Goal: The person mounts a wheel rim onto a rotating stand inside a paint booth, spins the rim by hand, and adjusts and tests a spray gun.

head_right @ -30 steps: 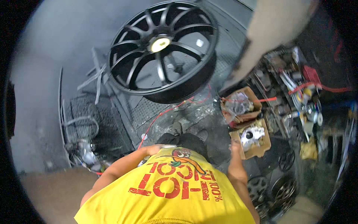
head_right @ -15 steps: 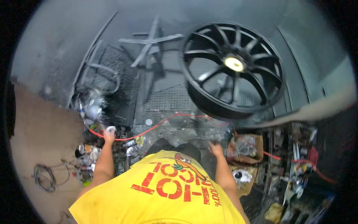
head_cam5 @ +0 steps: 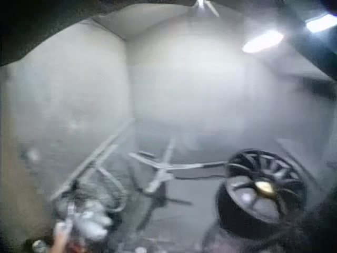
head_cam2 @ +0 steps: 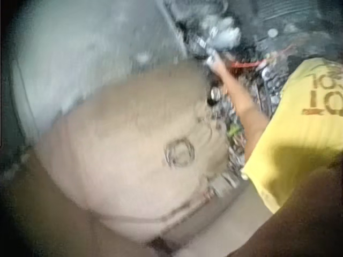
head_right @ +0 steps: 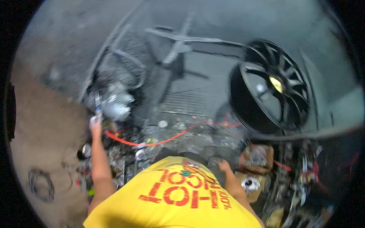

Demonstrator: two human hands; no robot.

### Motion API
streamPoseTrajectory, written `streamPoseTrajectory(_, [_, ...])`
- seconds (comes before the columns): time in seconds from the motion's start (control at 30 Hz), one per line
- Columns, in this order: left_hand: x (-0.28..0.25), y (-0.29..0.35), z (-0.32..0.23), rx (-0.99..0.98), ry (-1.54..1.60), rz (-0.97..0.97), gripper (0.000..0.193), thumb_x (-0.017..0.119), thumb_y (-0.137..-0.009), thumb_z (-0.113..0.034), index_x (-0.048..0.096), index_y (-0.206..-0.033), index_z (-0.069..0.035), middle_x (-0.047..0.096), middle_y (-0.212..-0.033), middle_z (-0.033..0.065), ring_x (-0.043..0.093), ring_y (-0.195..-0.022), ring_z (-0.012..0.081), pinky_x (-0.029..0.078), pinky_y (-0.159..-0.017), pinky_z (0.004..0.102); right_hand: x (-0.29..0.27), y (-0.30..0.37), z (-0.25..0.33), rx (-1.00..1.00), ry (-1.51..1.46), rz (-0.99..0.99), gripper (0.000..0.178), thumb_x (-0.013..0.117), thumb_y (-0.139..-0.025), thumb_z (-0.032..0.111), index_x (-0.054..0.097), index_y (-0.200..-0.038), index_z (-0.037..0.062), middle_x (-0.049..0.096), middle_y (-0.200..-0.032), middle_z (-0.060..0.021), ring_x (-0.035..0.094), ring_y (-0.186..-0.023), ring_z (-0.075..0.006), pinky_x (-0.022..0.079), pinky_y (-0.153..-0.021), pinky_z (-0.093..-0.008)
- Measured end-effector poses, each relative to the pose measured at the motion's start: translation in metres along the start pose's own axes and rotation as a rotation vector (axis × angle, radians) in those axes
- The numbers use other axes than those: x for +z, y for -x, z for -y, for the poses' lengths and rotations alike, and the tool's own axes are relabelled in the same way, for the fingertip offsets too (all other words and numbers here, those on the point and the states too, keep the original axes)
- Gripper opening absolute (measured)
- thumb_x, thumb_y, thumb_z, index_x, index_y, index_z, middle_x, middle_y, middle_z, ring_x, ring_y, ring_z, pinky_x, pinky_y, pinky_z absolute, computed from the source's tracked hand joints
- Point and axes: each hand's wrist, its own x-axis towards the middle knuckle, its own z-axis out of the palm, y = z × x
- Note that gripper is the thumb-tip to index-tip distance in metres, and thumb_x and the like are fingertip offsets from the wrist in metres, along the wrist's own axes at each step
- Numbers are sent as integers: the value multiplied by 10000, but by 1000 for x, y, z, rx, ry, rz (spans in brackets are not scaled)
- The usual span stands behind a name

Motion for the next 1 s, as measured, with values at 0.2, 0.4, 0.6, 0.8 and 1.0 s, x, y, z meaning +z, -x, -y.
streamPoseTrajectory(0.2, [27,-39,27,16,221,134,394,636,-957,-418,599,-976,-27,587,-746,54,535,-598,140,453,-559,308,-66,-36,266,-189,-208,-103,571,689,-862,464,629,-1179,-7,679,-1120,-231,658,-1042,-368,512,-898,-424])
streamPoseTrajectory(0.4, [8,-12,-17,156,150,-79,398,663,-940,-373,604,-978,19,638,-849,113,554,-785,228,446,-771,370,-156,-24,433,-497,-228,-50,468,683,-900,359,610,-1175,-12,694,-1095,-203,675,-1024,-296,527,-891,-388])
streamPoseTrajectory(0.6, [26,30,-45,157,340,54,287,632,-976,-303,576,-945,-23,561,-830,24,481,-790,149,431,-757,323,-192,-19,510,-601,-419,-28,464,684,-903,326,611,-1209,-16,698,-1128,-183,673,-1047,-273,514,-932,-372])
streamPoseTrajectory(0.8, [81,135,-88,262,403,258,227,611,-990,-248,497,-977,-52,488,-878,10,452,-830,142,424,-768,323,-198,-22,554,-624,-508,-131,667,726,-880,372,508,-1354,-43,625,-1278,-202,611,-1177,-272,461,-1020,-366])
streamPoseTrajectory(1.0, [126,245,-142,234,592,587,300,655,-946,-244,477,-1055,-29,529,-919,83,496,-865,198,433,-814,381,-188,-30,515,-404,-681,-651,818,727,-826,452,364,-1393,-13,586,-1280,-264,586,-1182,-375,452,-996,-429])
